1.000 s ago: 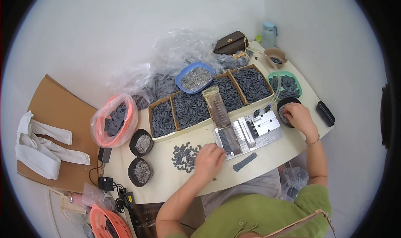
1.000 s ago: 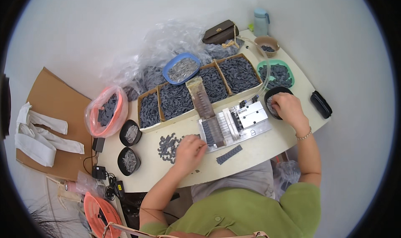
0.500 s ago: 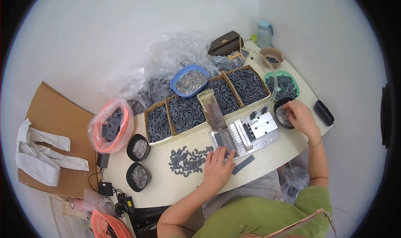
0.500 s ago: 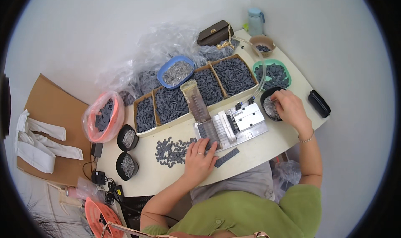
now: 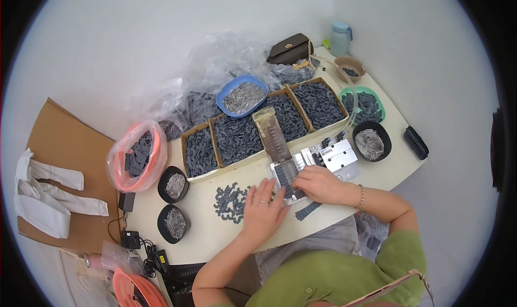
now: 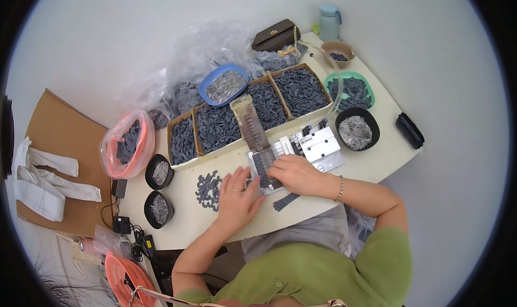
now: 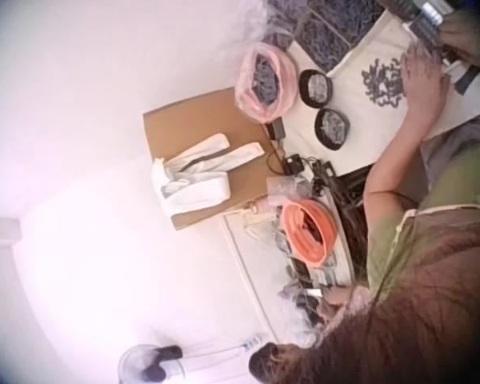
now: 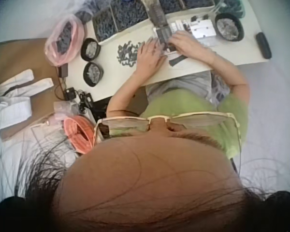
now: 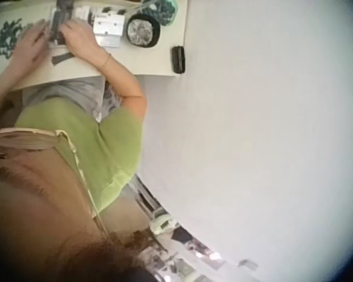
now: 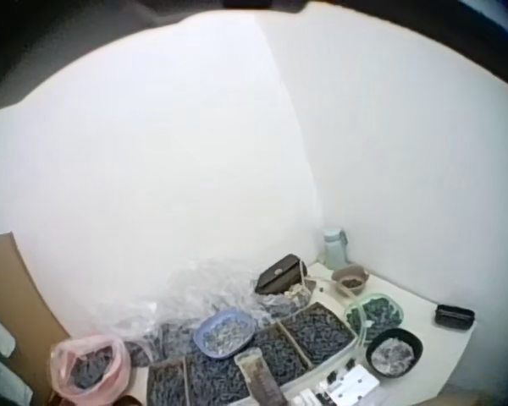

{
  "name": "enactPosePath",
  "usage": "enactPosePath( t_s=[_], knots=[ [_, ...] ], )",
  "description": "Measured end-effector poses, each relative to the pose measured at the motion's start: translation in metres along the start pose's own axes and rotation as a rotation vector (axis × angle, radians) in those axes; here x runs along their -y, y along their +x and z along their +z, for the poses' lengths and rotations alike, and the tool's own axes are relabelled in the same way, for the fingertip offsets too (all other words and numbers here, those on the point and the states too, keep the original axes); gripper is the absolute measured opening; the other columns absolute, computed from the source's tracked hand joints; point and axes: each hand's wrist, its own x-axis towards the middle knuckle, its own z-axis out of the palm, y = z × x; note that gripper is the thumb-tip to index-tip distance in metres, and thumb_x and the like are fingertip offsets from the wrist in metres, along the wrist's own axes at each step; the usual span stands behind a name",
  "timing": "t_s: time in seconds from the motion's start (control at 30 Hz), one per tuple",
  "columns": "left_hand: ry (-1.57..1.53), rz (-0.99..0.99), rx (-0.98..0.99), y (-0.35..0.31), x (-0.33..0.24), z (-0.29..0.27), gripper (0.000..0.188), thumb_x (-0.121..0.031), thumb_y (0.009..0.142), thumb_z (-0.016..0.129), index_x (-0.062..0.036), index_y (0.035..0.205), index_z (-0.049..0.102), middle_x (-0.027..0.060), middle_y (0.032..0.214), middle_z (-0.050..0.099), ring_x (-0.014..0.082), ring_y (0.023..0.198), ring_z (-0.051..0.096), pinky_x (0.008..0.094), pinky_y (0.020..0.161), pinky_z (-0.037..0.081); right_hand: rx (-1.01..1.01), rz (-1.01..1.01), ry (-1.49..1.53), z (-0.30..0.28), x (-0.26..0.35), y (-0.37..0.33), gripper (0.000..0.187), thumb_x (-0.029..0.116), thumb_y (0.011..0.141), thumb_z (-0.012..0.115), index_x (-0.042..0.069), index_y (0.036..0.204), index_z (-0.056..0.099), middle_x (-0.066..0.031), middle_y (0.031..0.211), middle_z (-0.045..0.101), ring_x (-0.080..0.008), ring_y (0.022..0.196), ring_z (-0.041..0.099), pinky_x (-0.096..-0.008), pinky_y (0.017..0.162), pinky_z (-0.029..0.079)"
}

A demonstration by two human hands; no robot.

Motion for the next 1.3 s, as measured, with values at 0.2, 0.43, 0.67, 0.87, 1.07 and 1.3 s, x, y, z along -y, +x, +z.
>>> enactPosePath(
  t_s=[0.2,0.43,0.67,0.87,1.07,1.3],
  knots=[
    [0.187,-0.177,-0.159,-0.012,0.08,-0.044,0.04,-0.019,0.074,0.074,-0.0067,0.109,0.062,0.0185,0.127,0.051,0.0382,0.114,0.05,0.0506,0.096,0.037,0.09,-0.059,-0.078,-0.003,0.005,-0.002,0.019,0.007,0.072,0.061,0.005,0.09,0.064,-0.0055,0.09,0.057,-0.0222,0.088,0.056,-0.0331,0.075,0.047],
    [0.254,-0.558,-0.116,-0.052,0.193,-0.084,0.016,-0.009,0.079,0.066,-0.0012,0.093,0.067,0.0162,0.095,0.063,0.0352,0.092,0.059,0.0426,0.079,0.046,0.096,-0.099,-0.058,-0.014,-0.001,-0.005,0.034,0.007,0.072,0.065,0.005,0.106,0.066,-0.0081,0.117,0.059,-0.0238,0.107,0.055,-0.0397,0.09,0.041],
    [0.171,-0.639,0.023,-0.068,0.221,-0.083,0.008,-0.005,0.075,0.067,0.0001,0.081,0.069,0.0181,0.082,0.063,0.0356,0.078,0.062,0.0429,0.072,0.049,0.131,-0.122,-0.129,-0.019,-0.001,-0.013,0.042,0.01,0.07,0.067,0.005,0.112,0.063,-0.0112,0.127,0.054,-0.0263,0.115,0.051,-0.0443,0.098,0.037],
    [0.103,-0.759,0.122,-0.064,0.239,-0.085,0.006,-0.004,0.072,0.068,-0.0005,0.077,0.067,0.0187,0.078,0.063,0.0356,0.077,0.062,0.0433,0.073,0.049,0.131,-0.093,-0.147,-0.024,0.005,-0.006,0.034,0.016,0.073,0.064,0.007,0.106,0.066,-0.011,0.125,0.056,-0.0259,0.115,0.052,-0.0433,0.1,0.037],
    [0.15,-0.716,0.118,-0.066,0.241,-0.092,0.005,-0.004,0.073,0.065,-0.0004,0.076,0.063,0.0197,0.081,0.062,0.0378,0.081,0.062,0.0444,0.075,0.048,0.052,-0.109,0.003,-0.037,-0.023,0.043,0.022,0.013,0.073,0.065,0.009,0.095,0.069,-0.0098,0.114,0.058,-0.0273,0.109,0.053,-0.0434,0.092,0.041],
    [0.328,-0.713,0.238,-0.065,0.229,-0.101,0.008,-0.006,0.077,0.063,-0.0019,0.084,0.062,0.0186,0.084,0.061,0.0382,0.083,0.061,0.0472,0.072,0.049,-0.157,0.029,0.02,-0.048,-0.078,0.162,0.016,0.017,0.082,0.063,0.005,0.093,0.066,-0.0112,0.087,0.064,-0.0291,0.083,0.06,-0.0406,0.075,0.047]
  ],
)
